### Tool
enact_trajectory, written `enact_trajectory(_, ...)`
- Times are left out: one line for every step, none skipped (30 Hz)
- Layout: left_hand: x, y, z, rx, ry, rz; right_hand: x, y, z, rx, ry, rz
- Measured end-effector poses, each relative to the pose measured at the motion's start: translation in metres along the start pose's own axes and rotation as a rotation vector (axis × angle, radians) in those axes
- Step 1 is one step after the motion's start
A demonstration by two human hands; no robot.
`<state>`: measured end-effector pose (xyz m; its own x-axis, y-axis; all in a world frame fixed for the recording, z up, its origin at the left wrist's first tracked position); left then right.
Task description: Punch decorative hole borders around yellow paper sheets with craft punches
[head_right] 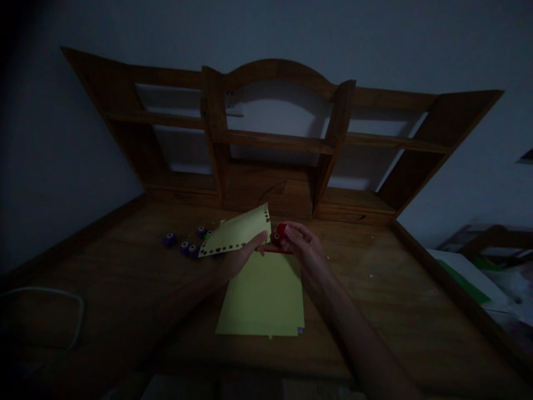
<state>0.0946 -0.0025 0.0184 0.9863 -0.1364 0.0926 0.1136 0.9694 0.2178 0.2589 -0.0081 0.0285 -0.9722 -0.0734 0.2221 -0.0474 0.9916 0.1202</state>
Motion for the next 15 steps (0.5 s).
enact_trajectory(0.001, -0.001, 0.003, 0.028, 0.035, -0.012, 0.001, -0.001, -0.001, -0.005, -0.013, -0.002)
enact_trajectory(0.003, -0.002, 0.005, 0.047, 0.063, -0.031, 0.002, -0.002, -0.003, -0.006, -0.028, -0.01)
enact_trajectory(0.005, -0.003, 0.006, 0.049, 0.078, -0.053, 0.004, -0.003, -0.004, -0.005, -0.042, -0.022)
enact_trajectory(0.006, -0.004, 0.008, 0.053, 0.084, -0.067, 0.005, -0.004, -0.005, -0.003, -0.051, -0.034)
enact_trajectory(0.007, -0.004, 0.01, 0.057, 0.087, -0.079, 0.006, -0.005, -0.006, -0.002, -0.055, -0.044)
enact_trajectory(0.008, -0.005, 0.012, 0.063, 0.085, -0.086, 0.007, -0.006, -0.007, -0.002, -0.057, -0.052)
enact_trajectory(0.008, -0.005, 0.013, 0.068, 0.082, -0.091, 0.007, -0.006, -0.007, 0.0, -0.056, -0.059)
enact_trajectory(0.008, -0.005, 0.014, 0.07, 0.079, -0.091, 0.008, -0.006, -0.007, 0.002, -0.055, -0.063)
enact_trajectory(0.007, -0.005, 0.014, 0.068, 0.081, -0.088, 0.007, -0.006, -0.007, 0.002, -0.053, -0.063)
enact_trajectory(0.006, -0.004, 0.013, 0.067, 0.087, -0.081, 0.007, -0.006, -0.007, -0.001, -0.049, -0.061)
enact_trajectory(0.005, -0.004, 0.013, 0.069, 0.096, -0.073, 0.007, -0.005, -0.007, -0.006, -0.044, -0.058)
enact_trajectory(0.004, -0.003, 0.012, 0.075, 0.107, -0.063, 0.007, -0.005, -0.007, -0.014, -0.038, -0.05)
enact_trajectory(0.003, -0.003, 0.011, 0.082, 0.121, -0.054, 0.006, -0.004, -0.007, -0.022, -0.033, -0.041)
enact_trajectory(0.002, -0.003, 0.01, 0.088, 0.133, -0.046, 0.006, -0.004, -0.006, -0.03, -0.031, -0.033)
enact_trajectory(0.002, -0.003, 0.01, 0.091, 0.144, -0.04, 0.006, -0.004, -0.006, -0.038, -0.032, -0.025)
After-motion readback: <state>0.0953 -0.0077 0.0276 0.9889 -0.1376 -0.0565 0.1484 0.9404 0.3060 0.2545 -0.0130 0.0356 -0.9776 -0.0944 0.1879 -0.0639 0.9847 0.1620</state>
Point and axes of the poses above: each hand's wrist, its own y-axis towards the middle knuckle, its own x-axis out of the palm, z = x × y, the point moved 6 cm from there along y, towards the middle knuckle, and after that the axes turned 7 degrees about -y, right-handed, at the moved point
